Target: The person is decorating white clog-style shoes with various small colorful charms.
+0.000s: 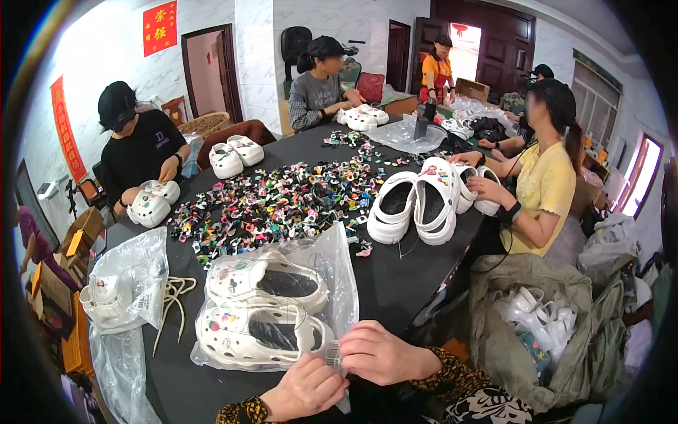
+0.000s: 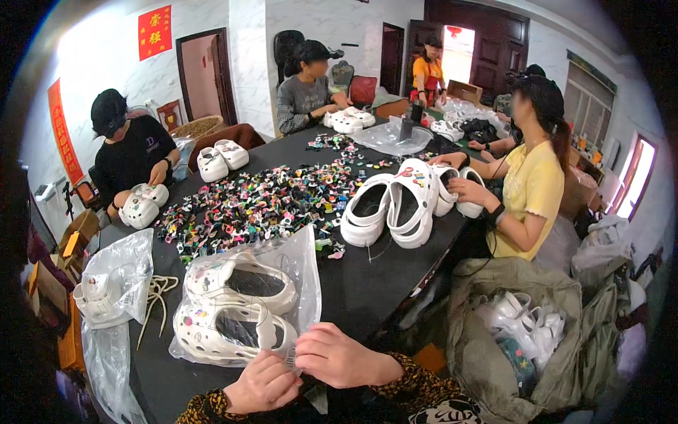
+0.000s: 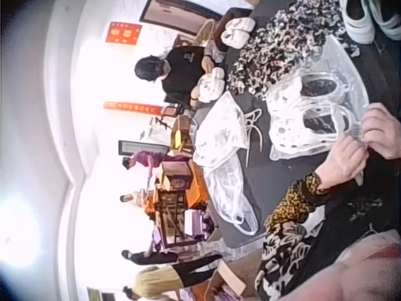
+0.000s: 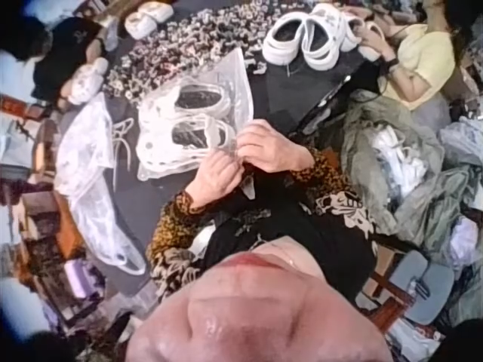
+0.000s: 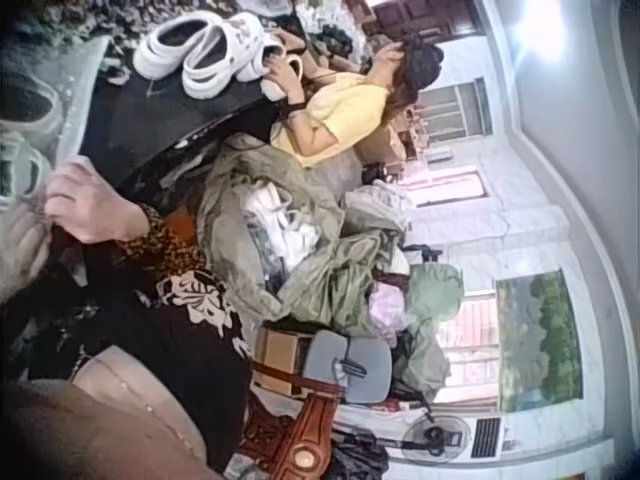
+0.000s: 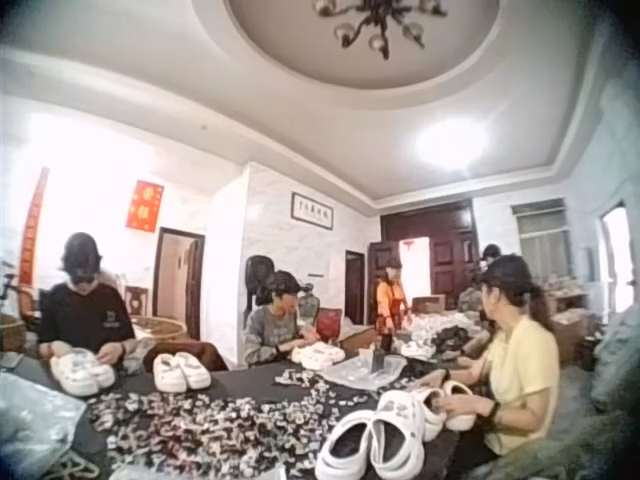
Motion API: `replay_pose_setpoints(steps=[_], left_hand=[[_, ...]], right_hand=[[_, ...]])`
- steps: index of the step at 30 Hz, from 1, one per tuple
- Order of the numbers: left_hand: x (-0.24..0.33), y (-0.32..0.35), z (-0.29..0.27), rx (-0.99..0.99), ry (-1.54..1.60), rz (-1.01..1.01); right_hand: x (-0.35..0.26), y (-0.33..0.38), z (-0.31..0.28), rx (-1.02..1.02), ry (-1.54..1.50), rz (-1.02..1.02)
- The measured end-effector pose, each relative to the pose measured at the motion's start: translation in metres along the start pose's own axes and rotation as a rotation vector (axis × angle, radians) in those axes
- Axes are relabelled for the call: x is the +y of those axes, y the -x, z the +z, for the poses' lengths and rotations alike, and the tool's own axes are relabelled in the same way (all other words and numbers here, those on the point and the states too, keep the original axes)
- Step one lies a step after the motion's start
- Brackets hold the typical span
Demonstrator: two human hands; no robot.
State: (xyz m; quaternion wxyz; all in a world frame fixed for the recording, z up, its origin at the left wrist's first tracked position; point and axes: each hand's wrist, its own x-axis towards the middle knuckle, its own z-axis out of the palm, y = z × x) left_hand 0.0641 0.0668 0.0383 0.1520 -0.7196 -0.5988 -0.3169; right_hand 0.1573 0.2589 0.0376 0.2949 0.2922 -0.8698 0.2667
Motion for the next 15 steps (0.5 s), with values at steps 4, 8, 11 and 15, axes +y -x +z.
replay_pose_setpoints(steps=[4,8,11,15], left_hand=[[0.0,-0.001,-0.0012,-0.009,0.006,-0.005],[0.0034,-0.005,-0.0053,-0.018,0.003,-0.089],[0.0036,-0.0081,-0.0038,-0.011,0.0,-0.104],[-0.0003,-0.0027,-0.0013,-0.05,-0.078,-0.078]], right_hand=[[-0.0003,0.0009,-0.0005,-0.018,-0.001,0.003],[0.0029,0.0021,0.0025,0.001,-0.034,0.019],[0.0023,0.0045,0.0016,0.004,-0.028,0.03],[0.0022,0.0032,0.0029,-0.016,-0.023,0.029]])
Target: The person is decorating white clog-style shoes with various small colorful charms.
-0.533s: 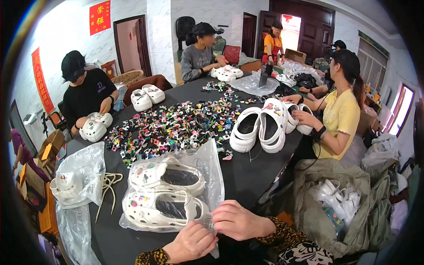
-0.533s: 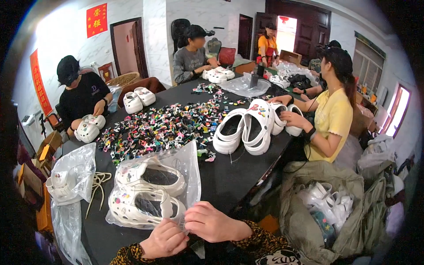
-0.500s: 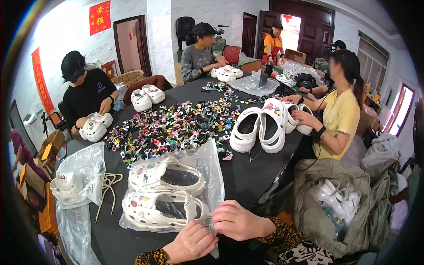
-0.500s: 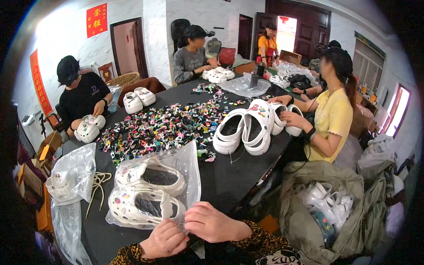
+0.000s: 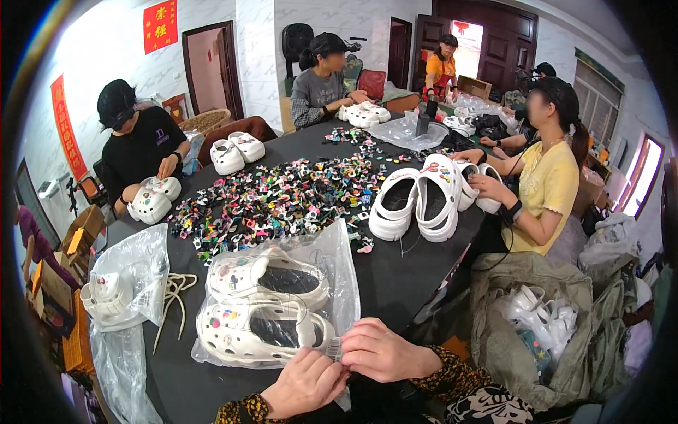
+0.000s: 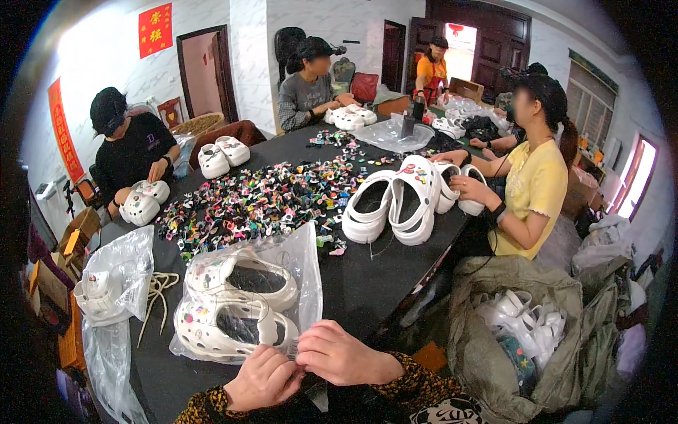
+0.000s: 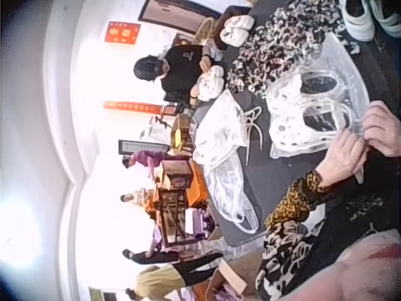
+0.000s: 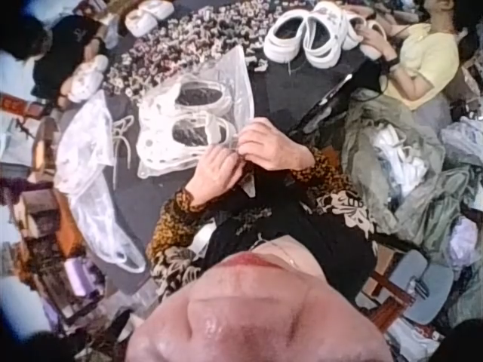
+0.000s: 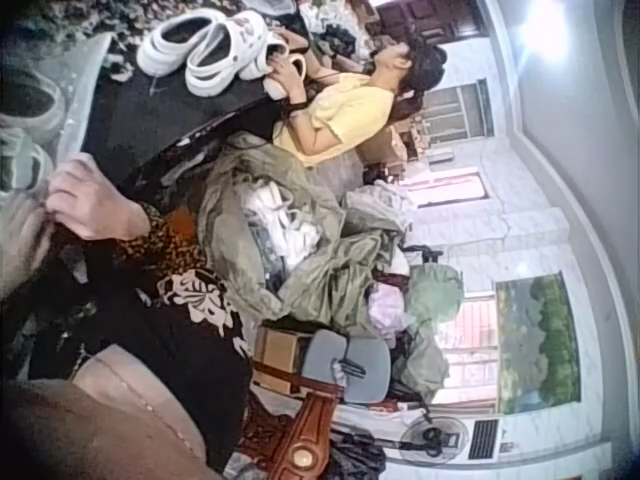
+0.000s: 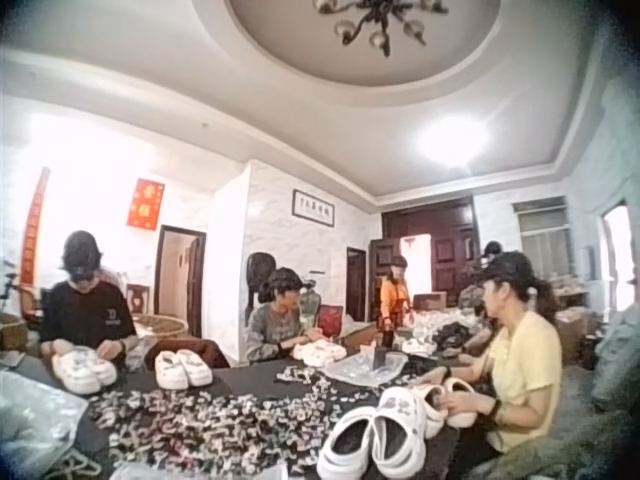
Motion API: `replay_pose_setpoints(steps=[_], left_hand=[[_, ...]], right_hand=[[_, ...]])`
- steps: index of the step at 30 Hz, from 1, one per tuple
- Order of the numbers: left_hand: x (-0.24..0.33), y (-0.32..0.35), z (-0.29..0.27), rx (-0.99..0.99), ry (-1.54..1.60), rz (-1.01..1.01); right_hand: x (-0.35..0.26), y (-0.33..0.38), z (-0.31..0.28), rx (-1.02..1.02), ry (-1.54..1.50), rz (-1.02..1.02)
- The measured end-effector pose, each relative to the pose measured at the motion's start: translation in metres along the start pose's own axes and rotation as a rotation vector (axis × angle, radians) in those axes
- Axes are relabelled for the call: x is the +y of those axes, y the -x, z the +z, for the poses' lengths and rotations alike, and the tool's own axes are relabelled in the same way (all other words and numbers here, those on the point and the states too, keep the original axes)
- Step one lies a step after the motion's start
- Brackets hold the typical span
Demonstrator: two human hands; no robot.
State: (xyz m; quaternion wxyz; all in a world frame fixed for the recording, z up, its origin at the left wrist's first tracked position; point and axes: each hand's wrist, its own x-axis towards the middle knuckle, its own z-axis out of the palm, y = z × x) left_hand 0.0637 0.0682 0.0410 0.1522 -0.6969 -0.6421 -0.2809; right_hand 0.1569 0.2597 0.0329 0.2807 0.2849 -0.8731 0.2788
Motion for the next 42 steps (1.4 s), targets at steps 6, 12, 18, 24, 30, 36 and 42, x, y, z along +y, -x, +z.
replay_pose_setpoints(steps=[6,12,18,24,30,36,42], left_hand=[[0.0,0.001,0.002,0.019,0.064,0.046],[0.002,0.001,0.0,0.006,0.112,0.086],[0.001,0.003,0.003,0.007,0.16,0.09],[0.002,0.002,0.003,-0.007,0.224,0.09],[0.001,0.003,0.004,-0.011,0.245,0.1],[0.001,0.005,0.004,-0.006,0.263,0.099],[0.004,0.003,0.003,-0.008,0.316,0.091]], right_hand=[[0.002,-0.001,-0.002,-0.055,0.018,-0.012],[0.016,-0.002,-0.019,-0.055,0.119,0.003],[0.034,-0.009,-0.033,-0.116,0.219,-0.018],[0.051,-0.013,-0.042,-0.146,0.281,-0.046],[0.066,-0.021,-0.049,-0.166,0.32,-0.045],[0.08,-0.029,-0.05,-0.172,0.372,-0.062],[0.094,-0.036,-0.058,-0.148,0.393,-0.051]])
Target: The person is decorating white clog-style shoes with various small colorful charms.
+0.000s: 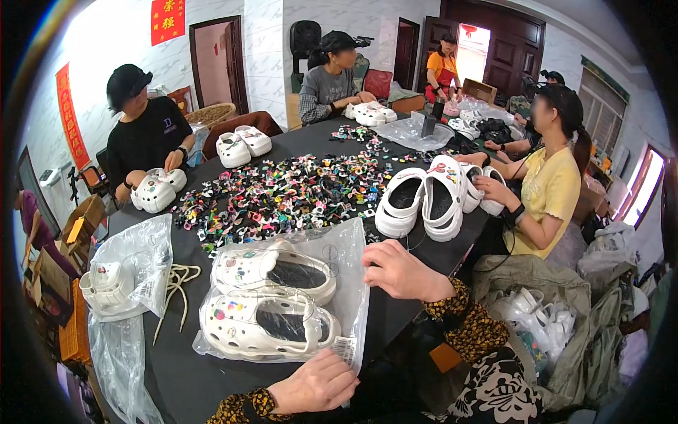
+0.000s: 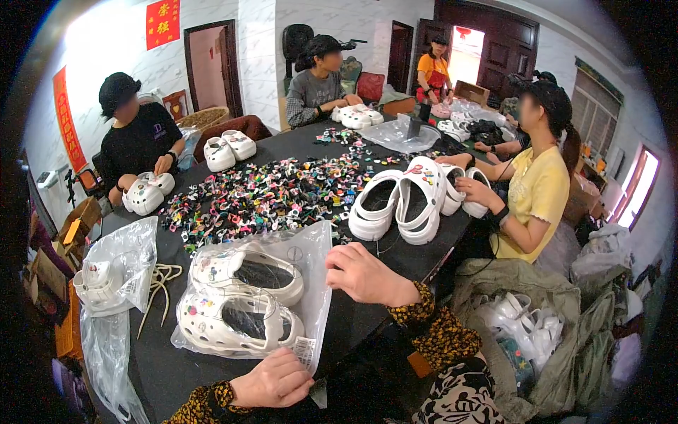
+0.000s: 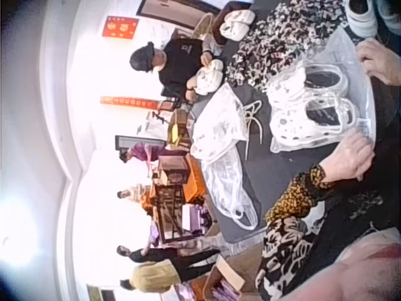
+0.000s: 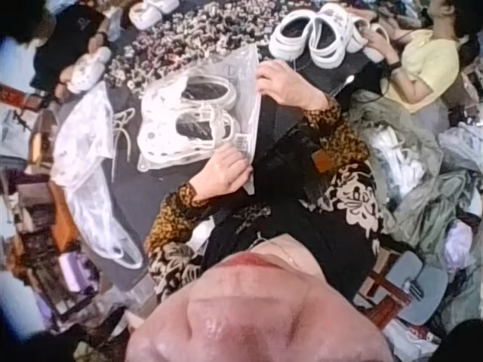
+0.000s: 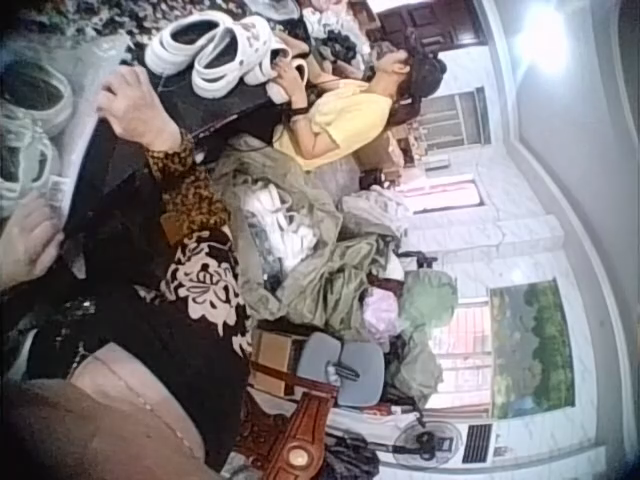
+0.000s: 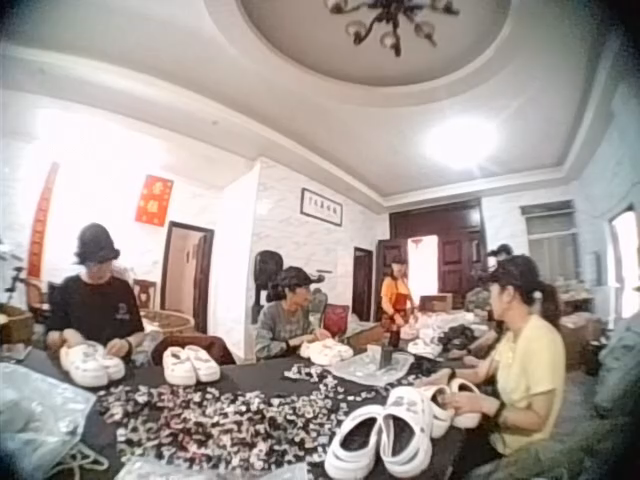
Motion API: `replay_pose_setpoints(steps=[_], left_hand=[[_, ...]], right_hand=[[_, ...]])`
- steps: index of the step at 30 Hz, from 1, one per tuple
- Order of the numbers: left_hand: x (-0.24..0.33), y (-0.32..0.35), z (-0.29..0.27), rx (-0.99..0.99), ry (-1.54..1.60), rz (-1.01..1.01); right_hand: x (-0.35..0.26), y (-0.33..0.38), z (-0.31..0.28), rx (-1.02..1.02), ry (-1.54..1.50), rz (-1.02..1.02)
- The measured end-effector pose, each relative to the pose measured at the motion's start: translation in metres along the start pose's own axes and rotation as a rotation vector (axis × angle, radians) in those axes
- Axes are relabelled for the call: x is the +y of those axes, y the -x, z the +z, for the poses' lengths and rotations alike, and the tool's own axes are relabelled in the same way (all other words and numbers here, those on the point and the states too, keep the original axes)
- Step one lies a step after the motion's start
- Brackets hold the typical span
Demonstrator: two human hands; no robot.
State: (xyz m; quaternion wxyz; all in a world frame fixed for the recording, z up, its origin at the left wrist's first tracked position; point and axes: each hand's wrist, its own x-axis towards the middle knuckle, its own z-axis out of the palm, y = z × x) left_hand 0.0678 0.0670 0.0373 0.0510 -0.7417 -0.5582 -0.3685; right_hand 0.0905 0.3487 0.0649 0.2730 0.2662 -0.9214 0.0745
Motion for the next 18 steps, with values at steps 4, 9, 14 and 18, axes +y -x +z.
replay_pose_setpoints(steps=[4,9,14,18], left_hand=[[-0.002,0.002,0.002,-0.014,0.012,-0.012],[-0.002,0.001,0.003,-0.003,0.042,-0.002],[0.001,0.002,0.001,-0.026,0.082,-0.023],[-0.001,0.001,0.003,-0.049,0.091,-0.011]], right_hand=[[0.014,-0.003,0.005,0.02,0.018,0.018],[0.03,-0.007,0.007,-0.011,0.025,0.034],[0.049,-0.012,0.013,0.022,0.069,0.042],[0.062,-0.008,0.012,0.034,0.111,0.101]])
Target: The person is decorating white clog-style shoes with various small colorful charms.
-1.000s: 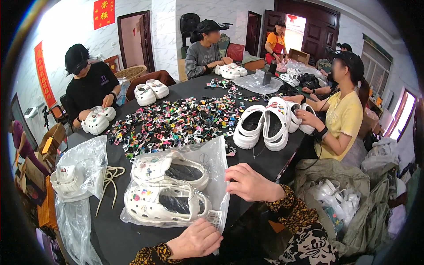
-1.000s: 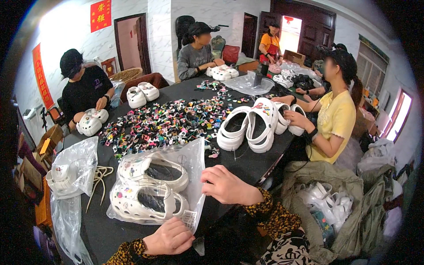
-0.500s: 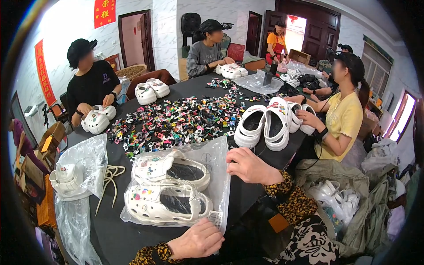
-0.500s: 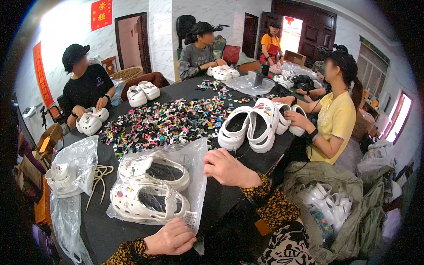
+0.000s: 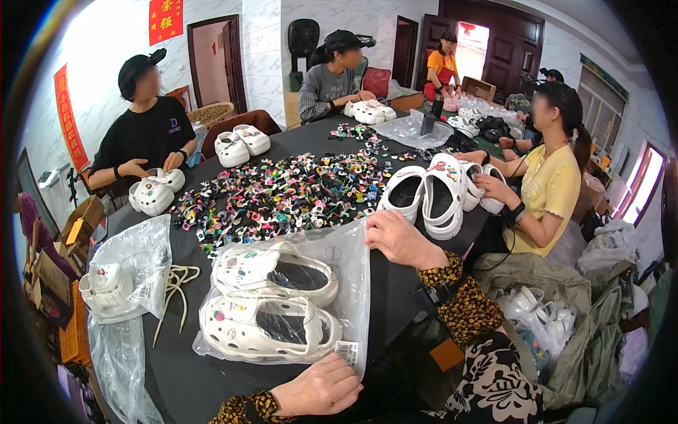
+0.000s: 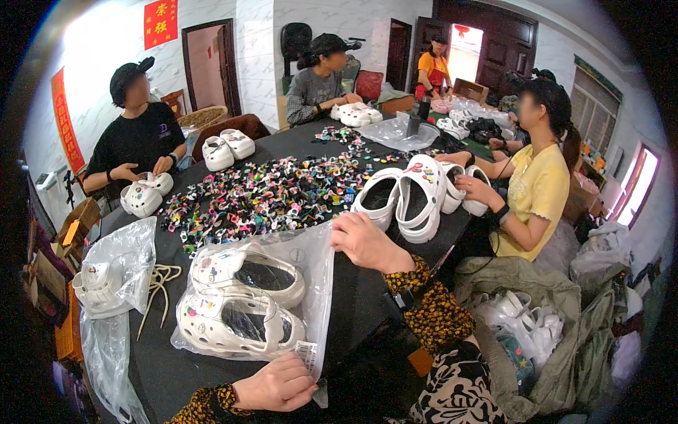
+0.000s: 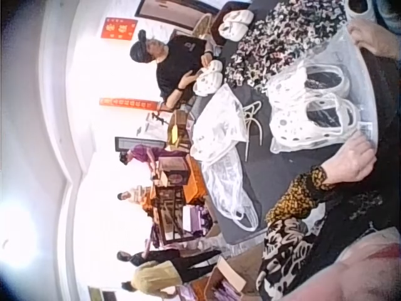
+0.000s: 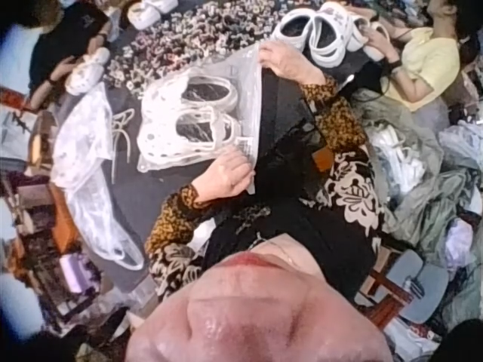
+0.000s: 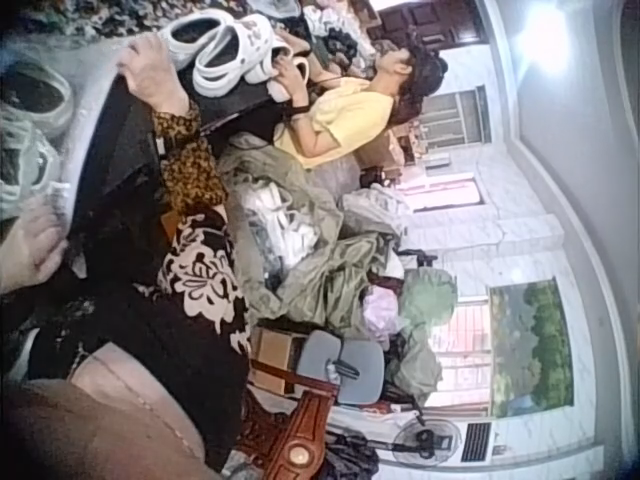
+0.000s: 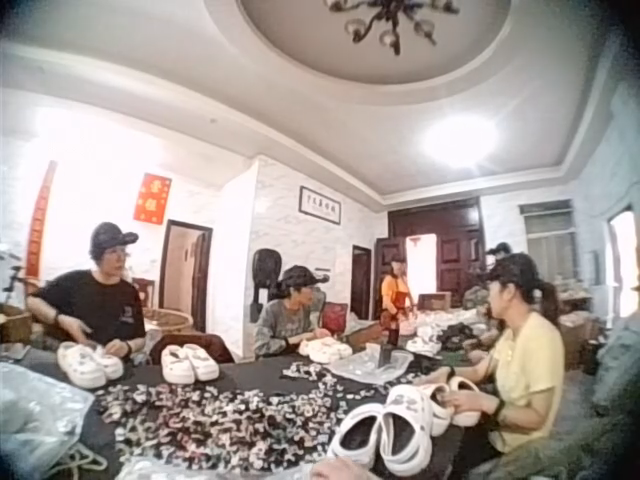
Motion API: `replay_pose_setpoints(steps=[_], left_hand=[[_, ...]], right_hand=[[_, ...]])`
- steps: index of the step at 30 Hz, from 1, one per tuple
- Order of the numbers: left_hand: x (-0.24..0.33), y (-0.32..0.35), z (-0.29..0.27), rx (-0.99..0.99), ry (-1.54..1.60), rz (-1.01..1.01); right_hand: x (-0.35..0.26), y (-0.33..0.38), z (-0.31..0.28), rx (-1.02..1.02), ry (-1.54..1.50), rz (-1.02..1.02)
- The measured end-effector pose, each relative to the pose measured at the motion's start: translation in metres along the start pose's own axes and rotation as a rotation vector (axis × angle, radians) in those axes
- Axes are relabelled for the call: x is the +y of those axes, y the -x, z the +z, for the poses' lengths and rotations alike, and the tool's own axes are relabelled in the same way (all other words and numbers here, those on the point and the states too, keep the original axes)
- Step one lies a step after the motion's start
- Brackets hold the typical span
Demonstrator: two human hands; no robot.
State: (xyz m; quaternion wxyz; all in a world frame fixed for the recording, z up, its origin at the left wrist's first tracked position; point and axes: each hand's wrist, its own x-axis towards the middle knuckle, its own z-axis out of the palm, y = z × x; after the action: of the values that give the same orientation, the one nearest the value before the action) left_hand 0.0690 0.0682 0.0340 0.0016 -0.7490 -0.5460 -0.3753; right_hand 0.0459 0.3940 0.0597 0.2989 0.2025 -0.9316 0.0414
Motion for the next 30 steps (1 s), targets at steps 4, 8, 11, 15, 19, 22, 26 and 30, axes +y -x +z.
replay_pose_setpoints(steps=[4,8,11,15,19,22,26,30], left_hand=[[0.0,0.0,0.0,0.001,0.007,-0.01],[-0.002,0.0,0.0,-0.015,0.046,-0.038],[-0.003,-0.002,0.002,0.0,0.059,-0.037],[-0.002,-0.002,0.003,0.045,0.054,-0.056],[-0.003,0.0,0.002,0.03,0.046,-0.07],[-0.004,0.001,0.003,0.026,0.051,-0.065],[-0.007,0.0,0.004,0.029,0.021,-0.046],[-0.006,-0.004,0.003,0.019,0.022,-0.048]], right_hand=[[-0.001,-0.003,0.003,-0.002,-0.005,0.014],[-0.004,0.0,0.002,0.063,0.01,0.017],[-0.01,0.005,-0.001,0.076,-0.008,0.073],[-0.02,0.016,0.002,0.161,-0.069,0.205],[-0.036,0.027,0.007,0.206,-0.402,0.465],[-0.047,0.03,0.009,0.179,-0.662,0.657],[-0.044,0.033,0.023,0.177,-0.878,0.806],[-0.041,0.03,0.014,0.069,-1.014,0.986]])
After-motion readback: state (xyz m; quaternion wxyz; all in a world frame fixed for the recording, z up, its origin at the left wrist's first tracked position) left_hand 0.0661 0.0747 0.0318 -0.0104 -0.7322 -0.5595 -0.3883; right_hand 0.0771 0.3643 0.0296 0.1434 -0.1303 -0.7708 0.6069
